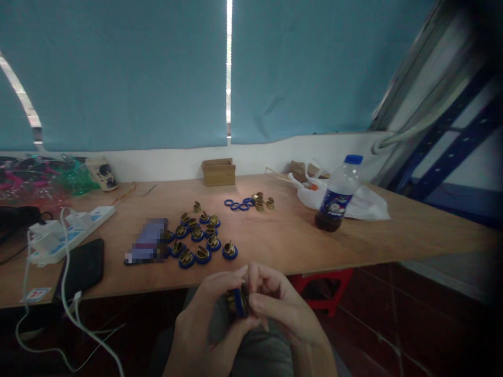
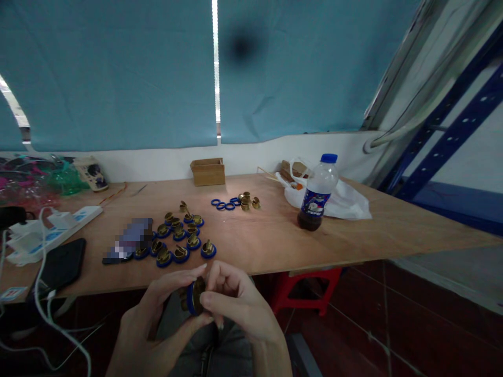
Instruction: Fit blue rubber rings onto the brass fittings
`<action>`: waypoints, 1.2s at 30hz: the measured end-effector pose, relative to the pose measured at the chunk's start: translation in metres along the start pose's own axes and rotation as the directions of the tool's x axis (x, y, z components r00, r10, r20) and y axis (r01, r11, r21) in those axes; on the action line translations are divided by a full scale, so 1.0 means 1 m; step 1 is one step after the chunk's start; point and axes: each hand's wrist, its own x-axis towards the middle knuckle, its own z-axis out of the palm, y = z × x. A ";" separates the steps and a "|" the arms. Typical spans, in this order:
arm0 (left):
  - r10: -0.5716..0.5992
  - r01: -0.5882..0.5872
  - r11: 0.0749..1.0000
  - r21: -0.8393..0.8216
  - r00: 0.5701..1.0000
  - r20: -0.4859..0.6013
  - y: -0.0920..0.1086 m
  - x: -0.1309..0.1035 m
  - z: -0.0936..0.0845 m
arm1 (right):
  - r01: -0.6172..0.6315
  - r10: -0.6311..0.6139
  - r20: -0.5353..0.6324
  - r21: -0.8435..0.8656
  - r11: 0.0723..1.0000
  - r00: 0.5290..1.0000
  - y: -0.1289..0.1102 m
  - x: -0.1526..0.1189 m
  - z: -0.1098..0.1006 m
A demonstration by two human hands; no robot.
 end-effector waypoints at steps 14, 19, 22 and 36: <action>0.003 -0.007 0.999 -0.047 0.998 -0.071 -0.003 -0.005 0.003 | -0.008 0.014 0.038 -0.161 0.987 0.999 -0.006 -0.002 0.001; -0.014 0.009 0.998 -0.066 0.997 -0.074 -0.003 -0.005 0.003 | -0.017 0.014 -0.014 -0.255 0.967 1.000 -0.007 -0.004 0.001; -0.026 0.019 0.996 -0.091 0.997 -0.076 -0.001 -0.005 0.002 | 0.024 -0.036 -0.030 -0.337 0.941 0.999 -0.011 -0.005 0.006; 0.108 -0.116 0.988 0.101 0.990 0.086 -0.008 -0.004 -0.010 | 0.154 -0.413 0.007 -0.934 0.322 0.911 -0.027 -0.022 0.037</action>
